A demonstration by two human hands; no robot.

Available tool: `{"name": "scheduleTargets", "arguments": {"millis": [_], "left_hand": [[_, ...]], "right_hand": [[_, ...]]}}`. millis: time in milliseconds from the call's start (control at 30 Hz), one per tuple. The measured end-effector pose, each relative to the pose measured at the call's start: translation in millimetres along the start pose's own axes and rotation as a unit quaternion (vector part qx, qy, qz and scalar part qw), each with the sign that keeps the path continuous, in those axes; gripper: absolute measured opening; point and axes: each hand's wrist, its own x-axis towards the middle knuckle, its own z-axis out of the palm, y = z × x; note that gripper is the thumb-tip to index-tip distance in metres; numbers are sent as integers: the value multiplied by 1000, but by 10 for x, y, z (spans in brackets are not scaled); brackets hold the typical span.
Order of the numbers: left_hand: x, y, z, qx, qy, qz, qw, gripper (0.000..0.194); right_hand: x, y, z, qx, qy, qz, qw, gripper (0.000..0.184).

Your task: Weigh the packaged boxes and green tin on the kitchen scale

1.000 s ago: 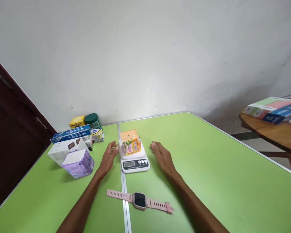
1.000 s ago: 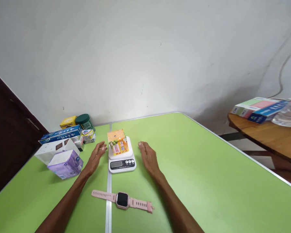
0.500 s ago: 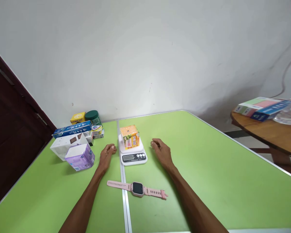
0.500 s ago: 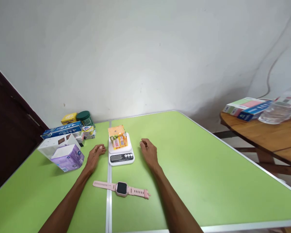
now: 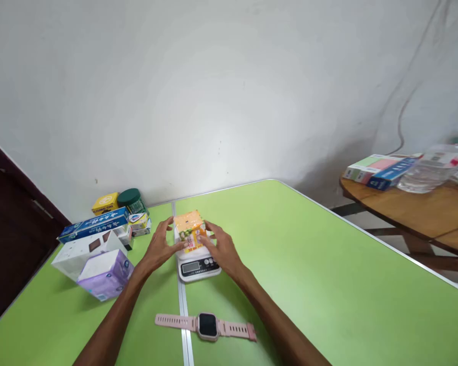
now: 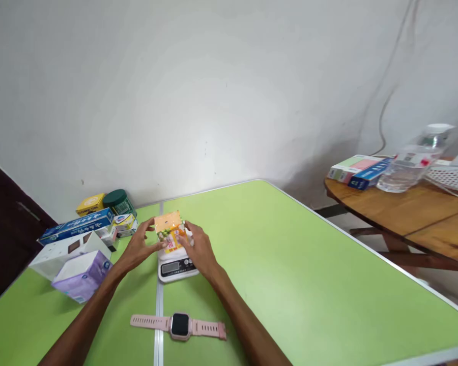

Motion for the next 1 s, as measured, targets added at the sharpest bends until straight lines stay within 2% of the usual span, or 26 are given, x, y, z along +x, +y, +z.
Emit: {"name": "scheduleTargets", "arguments": {"millis": [100,200,333,433,500,600,700,800,1000], "left_hand": [[139,142,-17,7,-83,3,997,61],[266,253,22,-18,-100,-9,995,57],[654,440,244,-44,-112,32,992,54],[1114,511,607,-78,-135,50,987,50],[1430,479,914,-114,-152,41,981,50],[1832,343,1354,-144,-147,23,978,53],[2125,192,1651,-148,-136,6,979,53],[2348,90,1785,-147,-134,-3,980,55],[2601,32,1828,-132,-146,-8,980,60]], "right_hand": [[29,11,109,-44,-5,-27,999,45],[73,68,76,-46,8,-32,998,37],[318,240,-226,-51,49,-41,997,33],[622,493,-552,-66,64,-29,995,31],[837,715,-751,-75,63,-11,995,31],[1137,1064,-961,-90,59,9,994,32],[1385,1351,-1062,-109,51,27,992,29],[1565,1537,-1082,-116,50,36,991,27],[1712,1699,-1005,-114,77,36,990,34]]}}
